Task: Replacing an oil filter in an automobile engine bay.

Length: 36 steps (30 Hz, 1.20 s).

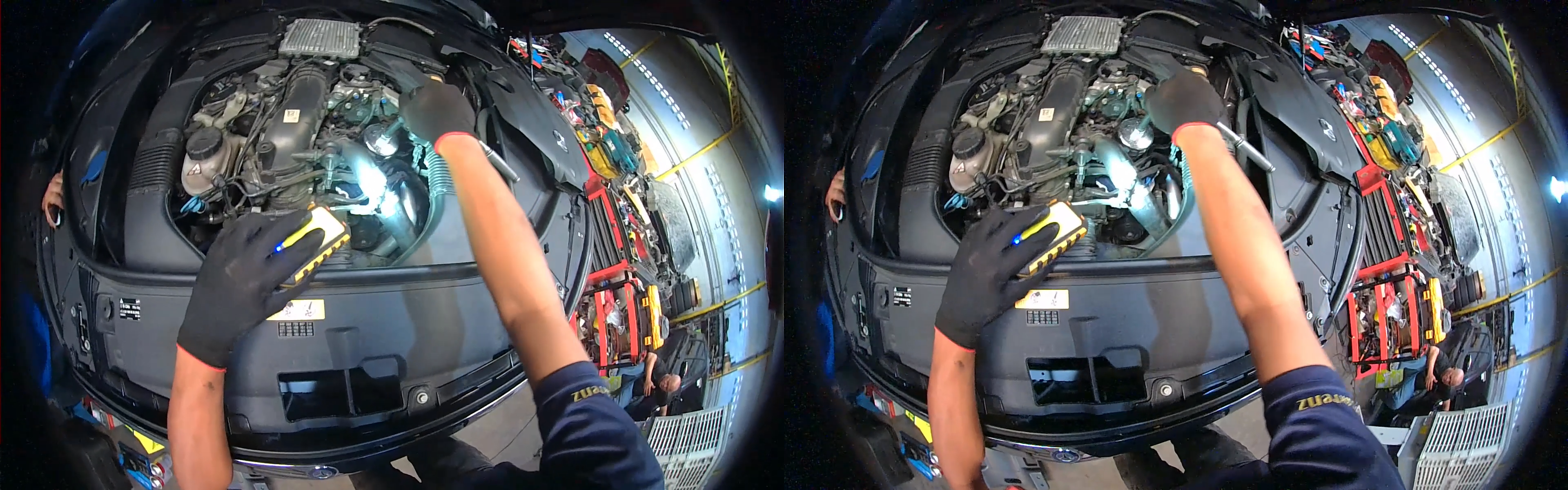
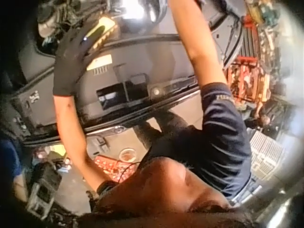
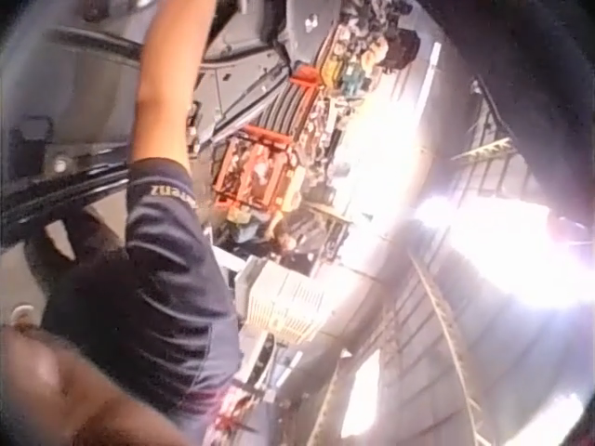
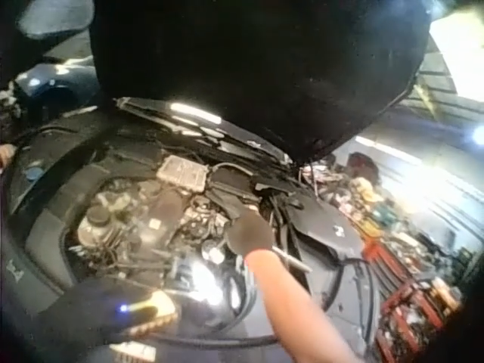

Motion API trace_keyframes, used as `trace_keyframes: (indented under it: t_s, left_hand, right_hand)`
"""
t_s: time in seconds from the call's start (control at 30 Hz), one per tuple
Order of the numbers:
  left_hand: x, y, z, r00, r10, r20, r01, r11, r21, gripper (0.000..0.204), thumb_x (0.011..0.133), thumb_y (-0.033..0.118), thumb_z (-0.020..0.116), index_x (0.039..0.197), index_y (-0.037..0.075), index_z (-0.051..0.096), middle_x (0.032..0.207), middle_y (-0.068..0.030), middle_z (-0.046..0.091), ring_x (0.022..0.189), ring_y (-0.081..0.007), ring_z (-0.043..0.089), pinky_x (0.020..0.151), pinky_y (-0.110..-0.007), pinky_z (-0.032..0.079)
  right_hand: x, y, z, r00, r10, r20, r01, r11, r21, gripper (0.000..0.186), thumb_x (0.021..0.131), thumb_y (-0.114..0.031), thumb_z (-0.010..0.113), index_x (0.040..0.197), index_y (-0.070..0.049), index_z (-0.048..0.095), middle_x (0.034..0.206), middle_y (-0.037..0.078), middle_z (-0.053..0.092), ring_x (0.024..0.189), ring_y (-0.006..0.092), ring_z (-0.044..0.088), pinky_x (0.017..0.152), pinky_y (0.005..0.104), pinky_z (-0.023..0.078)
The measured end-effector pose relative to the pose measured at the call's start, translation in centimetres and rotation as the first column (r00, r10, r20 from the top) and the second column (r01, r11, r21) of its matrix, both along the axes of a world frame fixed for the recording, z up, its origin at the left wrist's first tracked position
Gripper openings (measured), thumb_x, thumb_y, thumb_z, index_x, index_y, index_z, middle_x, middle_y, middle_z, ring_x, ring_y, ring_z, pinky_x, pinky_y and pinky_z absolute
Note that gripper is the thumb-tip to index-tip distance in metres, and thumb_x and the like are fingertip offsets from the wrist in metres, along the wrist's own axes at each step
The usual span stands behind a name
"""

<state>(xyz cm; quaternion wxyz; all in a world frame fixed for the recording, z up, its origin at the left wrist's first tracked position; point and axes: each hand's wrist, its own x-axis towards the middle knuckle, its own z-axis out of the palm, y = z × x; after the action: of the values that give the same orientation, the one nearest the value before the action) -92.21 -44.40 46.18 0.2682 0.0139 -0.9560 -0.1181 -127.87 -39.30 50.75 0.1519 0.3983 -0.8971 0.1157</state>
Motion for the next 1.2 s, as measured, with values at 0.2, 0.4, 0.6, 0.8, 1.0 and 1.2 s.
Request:
trace_keyframes:
  t_s: [0.2,0.4,0.6,0.8,1.0,1.2]
  left_hand:
    - [0.2,0.6,-0.8,1.0,-0.016,0.005,0.016,0.995,-0.095,0.046,0.08,0.03,0.076,0.125,0.018,0.069,0.134,-0.0036,0.061,0.1,-0.0251,0.058,0.087,-0.041,0.053]
    - [0.5,0.4,-0.6,0.999,-0.027,0.025,0.028,0.998,-0.063,0.044,0.079,0.031,0.075,0.121,0.017,0.071,0.134,-0.0047,0.062,0.1,-0.0257,0.058,0.086,-0.041,0.052]
    - [0.4,0.6,0.5,0.999,-0.049,0.001,0.049,0.998,-0.037,0.044,0.076,0.027,0.077,0.117,0.012,0.073,0.133,-0.0086,0.064,0.101,-0.0293,0.06,0.087,-0.041,0.051]
    - [1.0,0.2,0.7,0.998,-0.006,0.059,0.009,0.999,-0.052,0.049,0.069,0.023,0.08,0.117,0.012,0.073,0.132,-0.0091,0.064,0.1,-0.0301,0.06,0.09,-0.043,0.051]
    - [0.9,0.4,0.6,0.994,0.072,0.083,-0.069,0.997,-0.032,0.055,0.065,0.018,0.081,0.119,0.012,0.073,0.132,-0.0102,0.064,0.102,-0.0329,0.059,0.091,-0.045,0.049]
    - [0.9,0.1,0.7,0.995,0.048,0.09,-0.045,0.999,-0.029,0.056,0.065,0.019,0.081,0.12,0.012,0.071,0.129,-0.0111,0.064,0.101,-0.0341,0.059,0.09,-0.045,0.049]
  right_hand:
    - [0.2,2.0,1.1,0.99,0.133,0.047,-0.135,0.99,0.048,0.055,0.095,-0.052,0.056,0.123,-0.005,0.065,0.111,0.026,0.07,0.107,0.0439,0.067,0.096,0.0503,0.052]
    - [-7.9,8.3,2.9,0.989,0.133,0.072,-0.126,0.988,-0.091,0.055,0.099,-0.055,0.054,0.125,-0.008,0.065,0.11,0.025,0.07,0.102,0.0411,0.069,0.086,0.0473,0.055]
    - [-15.9,14.8,4.1,0.944,0.023,-0.33,0.097,0.934,0.344,0.034,0.081,-0.028,0.07,0.107,-0.006,0.07,0.103,0.025,0.07,0.098,0.0447,0.066,0.086,0.052,0.053]
    - [-16.3,15.6,3.8,0.912,0.132,-0.389,0.023,0.929,0.37,0.027,0.086,-0.018,0.064,0.11,-0.007,0.065,0.103,0.021,0.069,0.096,0.0402,0.067,0.082,0.0515,0.054]
    - [-20.0,17.0,2.1,0.764,0.272,-0.585,-0.033,0.922,0.386,0.026,0.094,-0.014,0.052,0.118,-0.005,0.06,0.111,0.02,0.067,0.096,0.0393,0.068,0.078,0.0499,0.055]
    - [-21.5,17.8,2.4,0.746,0.303,-0.593,-0.042,0.91,0.412,0.032,0.096,-0.013,0.049,0.126,-0.004,0.058,0.113,0.02,0.066,0.095,0.0371,0.069,0.079,0.0465,0.057]
